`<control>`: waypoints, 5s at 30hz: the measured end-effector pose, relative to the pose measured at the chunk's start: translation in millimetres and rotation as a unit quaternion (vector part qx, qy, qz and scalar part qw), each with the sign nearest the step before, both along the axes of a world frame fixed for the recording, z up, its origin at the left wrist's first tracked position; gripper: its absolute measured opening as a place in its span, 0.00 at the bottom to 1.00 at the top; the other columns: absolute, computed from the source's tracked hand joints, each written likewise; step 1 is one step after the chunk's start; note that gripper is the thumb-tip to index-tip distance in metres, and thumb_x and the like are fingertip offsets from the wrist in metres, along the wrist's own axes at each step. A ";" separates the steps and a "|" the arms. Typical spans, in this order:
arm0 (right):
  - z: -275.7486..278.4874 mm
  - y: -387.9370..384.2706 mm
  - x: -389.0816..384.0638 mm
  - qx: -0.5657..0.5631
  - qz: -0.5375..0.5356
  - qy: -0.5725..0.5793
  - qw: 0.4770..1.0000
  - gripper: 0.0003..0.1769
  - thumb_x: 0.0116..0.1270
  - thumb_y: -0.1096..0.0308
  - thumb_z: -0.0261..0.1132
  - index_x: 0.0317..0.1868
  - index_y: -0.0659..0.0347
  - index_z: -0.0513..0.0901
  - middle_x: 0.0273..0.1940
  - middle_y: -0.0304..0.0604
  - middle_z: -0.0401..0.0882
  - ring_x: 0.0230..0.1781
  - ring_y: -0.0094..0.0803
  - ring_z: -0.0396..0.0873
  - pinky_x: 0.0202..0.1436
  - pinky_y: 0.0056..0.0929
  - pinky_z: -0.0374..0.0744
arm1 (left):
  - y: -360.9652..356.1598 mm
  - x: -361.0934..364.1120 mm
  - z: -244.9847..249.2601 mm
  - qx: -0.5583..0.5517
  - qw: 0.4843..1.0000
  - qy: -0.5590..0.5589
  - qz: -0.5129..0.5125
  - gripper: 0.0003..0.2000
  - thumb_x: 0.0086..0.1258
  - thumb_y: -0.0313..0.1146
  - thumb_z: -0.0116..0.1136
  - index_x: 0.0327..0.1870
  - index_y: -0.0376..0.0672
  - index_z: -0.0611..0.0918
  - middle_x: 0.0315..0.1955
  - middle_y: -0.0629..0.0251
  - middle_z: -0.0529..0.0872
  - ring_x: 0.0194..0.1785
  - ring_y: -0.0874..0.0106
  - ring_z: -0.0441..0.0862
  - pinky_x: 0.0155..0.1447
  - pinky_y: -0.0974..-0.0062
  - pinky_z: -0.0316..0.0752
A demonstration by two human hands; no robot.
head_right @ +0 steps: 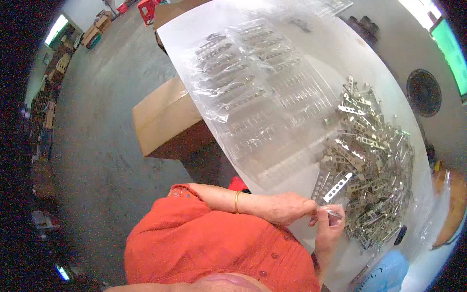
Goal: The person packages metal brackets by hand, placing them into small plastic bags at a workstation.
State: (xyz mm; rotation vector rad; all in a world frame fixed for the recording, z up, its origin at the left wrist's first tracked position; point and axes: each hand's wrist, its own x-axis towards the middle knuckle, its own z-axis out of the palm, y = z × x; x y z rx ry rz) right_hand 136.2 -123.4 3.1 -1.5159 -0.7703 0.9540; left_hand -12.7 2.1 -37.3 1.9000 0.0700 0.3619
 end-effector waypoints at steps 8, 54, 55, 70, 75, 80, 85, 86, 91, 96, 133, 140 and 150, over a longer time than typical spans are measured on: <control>14.3 21.8 -22.1 0.035 0.021 -0.111 0.993 0.07 0.71 0.73 0.67 0.42 0.61 0.75 0.36 0.40 0.80 0.28 0.24 0.77 0.32 0.23 0.77 | 18.3 -18.7 1.5 0.045 0.995 -0.024 0.084 0.07 0.73 0.35 0.57 0.43 0.42 0.75 0.35 0.52 0.82 0.44 0.49 0.80 0.46 0.53 0.74; -10.6 -19.7 25.5 -0.017 0.027 -0.071 0.997 0.09 0.74 0.72 0.63 0.51 0.63 0.82 0.35 0.42 0.85 0.33 0.27 0.85 0.38 0.27 0.83 | 284.7 23.6 69.4 0.446 0.752 0.367 0.318 0.11 0.59 0.32 0.54 0.32 0.36 0.86 0.33 0.42 0.86 0.42 0.45 0.85 0.49 0.51 0.78; -10.4 -19.3 25.2 -0.016 0.025 -0.074 0.997 0.09 0.74 0.72 0.63 0.51 0.63 0.83 0.34 0.41 0.85 0.33 0.27 0.85 0.38 0.27 0.83 | 283.6 24.9 69.5 0.446 0.754 0.375 0.305 0.10 0.57 0.32 0.55 0.30 0.36 0.86 0.32 0.42 0.86 0.42 0.44 0.85 0.49 0.51 0.78; 0.6 -22.9 15.3 -0.015 0.034 -0.108 0.993 0.07 0.72 0.75 0.62 0.49 0.64 0.83 0.39 0.46 0.85 0.33 0.29 0.86 0.38 0.27 0.83 | 276.1 53.3 66.9 0.438 0.694 0.502 0.272 0.10 0.60 0.28 0.59 0.40 0.40 0.90 0.44 0.49 0.89 0.52 0.53 0.87 0.56 0.57 0.82; 3.0 -27.4 15.4 -0.011 0.014 -0.110 0.994 0.08 0.72 0.74 0.64 0.50 0.62 0.82 0.40 0.46 0.85 0.35 0.32 0.86 0.40 0.29 0.82 | 313.6 35.2 30.4 0.531 0.684 0.461 0.194 0.08 0.61 0.30 0.57 0.35 0.39 0.88 0.40 0.45 0.88 0.48 0.50 0.87 0.49 0.55 0.83; 2.2 -35.7 14.1 0.020 0.040 -0.138 0.989 0.08 0.72 0.71 0.65 0.50 0.59 0.82 0.41 0.46 0.85 0.37 0.37 0.85 0.41 0.31 0.81 | 274.3 33.4 64.5 0.486 0.728 0.410 0.258 0.10 0.64 0.28 0.53 0.38 0.34 0.86 0.41 0.40 0.86 0.50 0.44 0.84 0.53 0.52 0.80; 0.9 -40.9 13.6 0.010 0.052 -0.129 0.990 0.09 0.72 0.71 0.65 0.50 0.59 0.82 0.42 0.46 0.86 0.38 0.39 0.85 0.42 0.32 0.81 | 208.6 28.9 93.0 0.555 0.727 0.297 0.274 0.07 0.65 0.27 0.52 0.33 0.36 0.83 0.36 0.43 0.86 0.45 0.45 0.85 0.47 0.52 0.80; -0.2 -41.4 13.3 0.015 0.051 -0.133 0.990 0.08 0.72 0.71 0.65 0.50 0.59 0.83 0.42 0.46 0.86 0.39 0.40 0.86 0.42 0.32 0.82 | 186.4 31.5 100.4 0.527 0.749 0.298 0.270 0.08 0.69 0.30 0.52 0.38 0.38 0.83 0.38 0.45 0.85 0.46 0.46 0.84 0.48 0.52 0.78; -0.2 -39.3 11.5 0.030 0.059 -0.147 0.987 0.08 0.71 0.71 0.65 0.48 0.60 0.83 0.42 0.47 0.86 0.40 0.42 0.86 0.43 0.34 0.82 | 96.3 28.6 76.2 0.422 0.863 0.212 0.178 0.05 0.70 0.30 0.57 0.40 0.41 0.83 0.36 0.50 0.85 0.42 0.48 0.84 0.43 0.56 0.78; 2.0 -43.6 17.7 0.055 0.041 -0.194 0.979 0.07 0.71 0.72 0.65 0.48 0.60 0.83 0.41 0.48 0.85 0.40 0.44 0.85 0.43 0.36 0.82 | 30.5 39.1 39.9 0.302 0.927 0.204 0.088 0.04 0.70 0.31 0.59 0.39 0.41 0.82 0.33 0.53 0.85 0.39 0.50 0.84 0.41 0.57 0.77; 19.5 45.8 249.6 -0.120 -0.090 -0.511 0.847 0.11 0.66 0.65 0.65 0.44 0.62 0.82 0.44 0.53 0.82 0.46 0.52 0.81 0.49 0.45 0.78 | 13.6 47.5 -14.7 0.211 0.934 0.287 0.020 0.12 0.69 0.37 0.57 0.46 0.40 0.77 0.39 0.48 0.86 0.47 0.46 0.83 0.48 0.50 0.76; 50.6 42.2 217.2 -0.053 -0.069 -0.509 0.857 0.06 0.66 0.71 0.64 0.39 0.65 0.79 0.38 0.49 0.79 0.40 0.45 0.80 0.47 0.39 0.76 | 17.0 47.4 -1.1 0.222 0.931 0.290 -0.001 0.10 0.67 0.34 0.58 0.45 0.41 0.76 0.37 0.48 0.85 0.45 0.46 0.83 0.46 0.50 0.76; 57.2 3.1 169.6 0.039 -0.125 -0.558 0.820 0.03 0.68 0.77 0.63 0.37 0.65 0.76 0.33 0.44 0.74 0.35 0.36 0.74 0.44 0.31 0.74 | 15.4 45.4 -19.3 0.215 0.947 0.239 0.019 0.11 0.69 0.36 0.58 0.46 0.41 0.75 0.36 0.49 0.85 0.44 0.46 0.83 0.45 0.49 0.75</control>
